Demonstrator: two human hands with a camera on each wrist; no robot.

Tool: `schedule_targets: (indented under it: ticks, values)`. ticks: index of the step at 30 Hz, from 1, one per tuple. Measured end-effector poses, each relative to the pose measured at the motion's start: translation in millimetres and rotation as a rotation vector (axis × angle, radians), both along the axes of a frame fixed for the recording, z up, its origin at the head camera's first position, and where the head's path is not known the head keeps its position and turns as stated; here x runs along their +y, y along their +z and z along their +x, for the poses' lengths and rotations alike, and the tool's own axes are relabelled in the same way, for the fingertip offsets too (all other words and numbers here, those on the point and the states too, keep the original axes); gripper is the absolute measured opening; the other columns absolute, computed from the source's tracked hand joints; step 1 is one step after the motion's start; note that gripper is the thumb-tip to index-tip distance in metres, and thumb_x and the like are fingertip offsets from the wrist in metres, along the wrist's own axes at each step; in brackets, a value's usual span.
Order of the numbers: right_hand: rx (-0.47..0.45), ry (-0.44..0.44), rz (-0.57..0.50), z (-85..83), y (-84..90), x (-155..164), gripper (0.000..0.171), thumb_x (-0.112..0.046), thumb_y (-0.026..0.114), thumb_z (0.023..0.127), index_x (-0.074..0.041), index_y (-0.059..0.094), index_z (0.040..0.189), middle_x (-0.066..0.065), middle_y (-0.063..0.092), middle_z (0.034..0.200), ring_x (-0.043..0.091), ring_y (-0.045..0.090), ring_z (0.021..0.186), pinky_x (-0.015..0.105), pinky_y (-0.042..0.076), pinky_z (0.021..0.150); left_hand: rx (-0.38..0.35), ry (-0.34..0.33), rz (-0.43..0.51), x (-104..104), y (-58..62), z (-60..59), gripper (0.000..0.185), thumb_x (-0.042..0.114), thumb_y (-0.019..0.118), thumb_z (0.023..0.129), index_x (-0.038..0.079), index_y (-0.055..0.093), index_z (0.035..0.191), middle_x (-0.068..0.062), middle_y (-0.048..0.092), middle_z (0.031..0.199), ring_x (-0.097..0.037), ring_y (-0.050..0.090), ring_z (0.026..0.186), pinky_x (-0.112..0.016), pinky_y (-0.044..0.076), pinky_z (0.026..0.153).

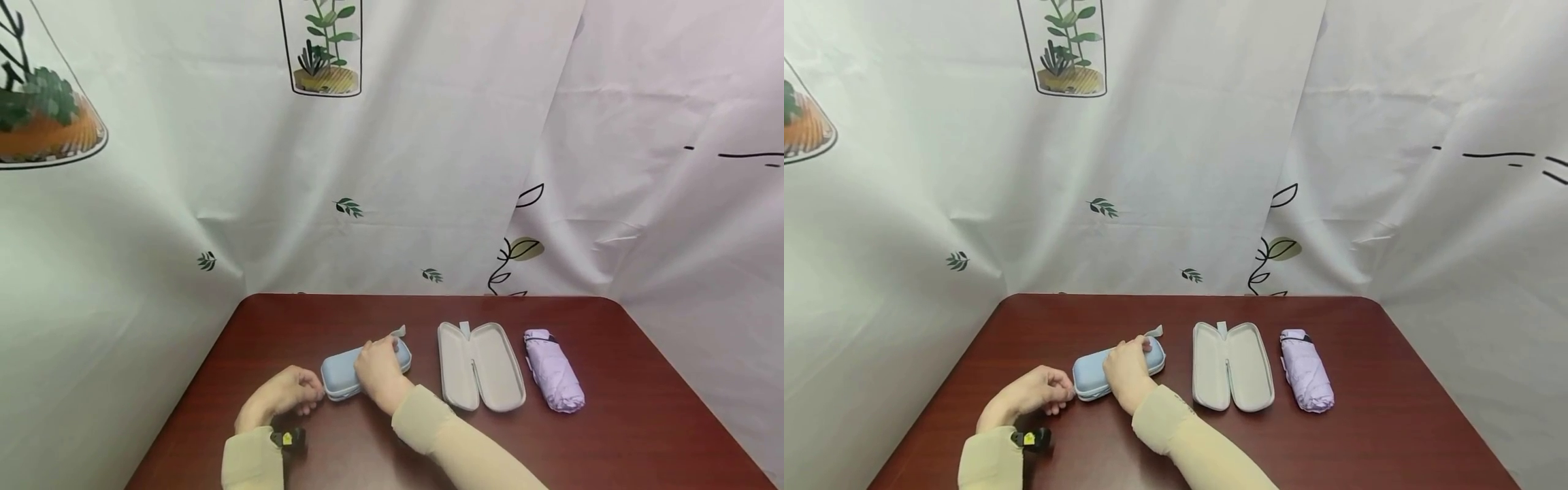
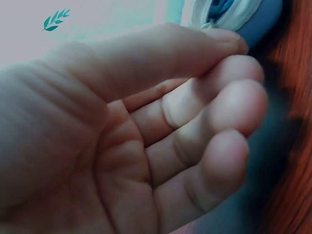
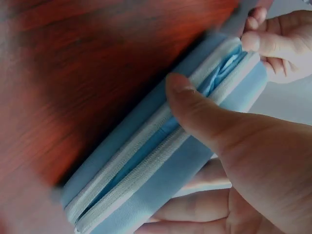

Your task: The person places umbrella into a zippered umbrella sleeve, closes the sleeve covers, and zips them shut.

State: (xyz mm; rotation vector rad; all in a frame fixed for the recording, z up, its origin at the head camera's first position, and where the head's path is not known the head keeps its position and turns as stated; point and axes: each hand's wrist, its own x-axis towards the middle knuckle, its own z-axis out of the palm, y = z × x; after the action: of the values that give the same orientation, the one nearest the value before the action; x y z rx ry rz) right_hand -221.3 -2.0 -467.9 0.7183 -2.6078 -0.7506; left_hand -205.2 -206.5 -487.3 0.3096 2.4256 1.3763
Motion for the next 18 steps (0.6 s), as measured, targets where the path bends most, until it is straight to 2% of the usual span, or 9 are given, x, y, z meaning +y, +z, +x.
schedule_targets:
  ticks: [5, 9, 12, 16, 18]
  values:
    - [-0.016, -0.021, 0.007, 0.3, -1.6, -3.6, 0.031, -0.025, 0.058, 0.092, -0.013, 0.073, 0.115, 0.002, 0.072, 0.103, 0.027, 0.059, 0.068, 0.042, 0.043, 0.065, 0.004, 0.043, -0.013, 0.6, 0.4, -0.5, 0.004, 0.0, 0.065, 0.084, 0.0, 0.065, 0.081, -0.004, 0.06, 0.067, -0.016, 0.055, 0.056, -0.032, 0.047, 0.053]
    - [-0.044, -0.027, 0.023, -0.2, -1.8, -6.4, 0.025, -0.026, 0.06, 0.092, -0.021, 0.076, 0.11, 0.001, 0.071, 0.109, 0.025, 0.059, 0.068, 0.043, 0.044, 0.064, -0.001, 0.052, -0.024, 1.2, 0.6, -0.6, 0.004, 0.0, 0.065, 0.083, 0.001, 0.064, 0.079, -0.004, 0.06, 0.066, -0.015, 0.054, 0.055, -0.031, 0.046, 0.052]
    - [-0.065, -0.03, 0.031, -0.5, -1.4, -7.8, 0.019, -0.026, 0.062, 0.09, -0.025, 0.077, 0.101, 0.0, 0.071, 0.103, 0.024, 0.057, 0.066, 0.044, 0.044, 0.063, -0.006, 0.047, -0.025, 1.7, 0.2, -0.3, 0.004, 0.0, 0.065, 0.083, 0.001, 0.064, 0.079, -0.003, 0.06, 0.065, -0.014, 0.054, 0.055, -0.03, 0.046, 0.052]
    - [-0.069, -0.047, 0.018, -1.6, -1.7, -8.9, 0.014, -0.026, 0.063, 0.088, -0.024, 0.076, 0.091, 0.001, 0.068, 0.082, 0.024, 0.055, 0.063, 0.045, 0.045, 0.062, 0.006, 0.017, -0.025, 2.7, 0.4, -0.6, 0.003, 0.0, 0.065, 0.082, 0.0, 0.064, 0.078, -0.002, 0.059, 0.064, -0.013, 0.054, 0.054, -0.03, 0.046, 0.05]
    - [-0.063, -0.052, 0.009, -2.3, -2.0, -9.5, 0.012, -0.025, 0.064, 0.087, -0.023, 0.076, 0.088, 0.002, 0.068, 0.078, 0.025, 0.056, 0.062, 0.046, 0.046, 0.062, 0.009, 0.005, -0.021, 3.6, 0.8, -0.8, 0.004, 0.001, 0.066, 0.081, 0.0, 0.065, 0.078, -0.002, 0.059, 0.063, -0.013, 0.053, 0.053, -0.029, 0.046, 0.05]
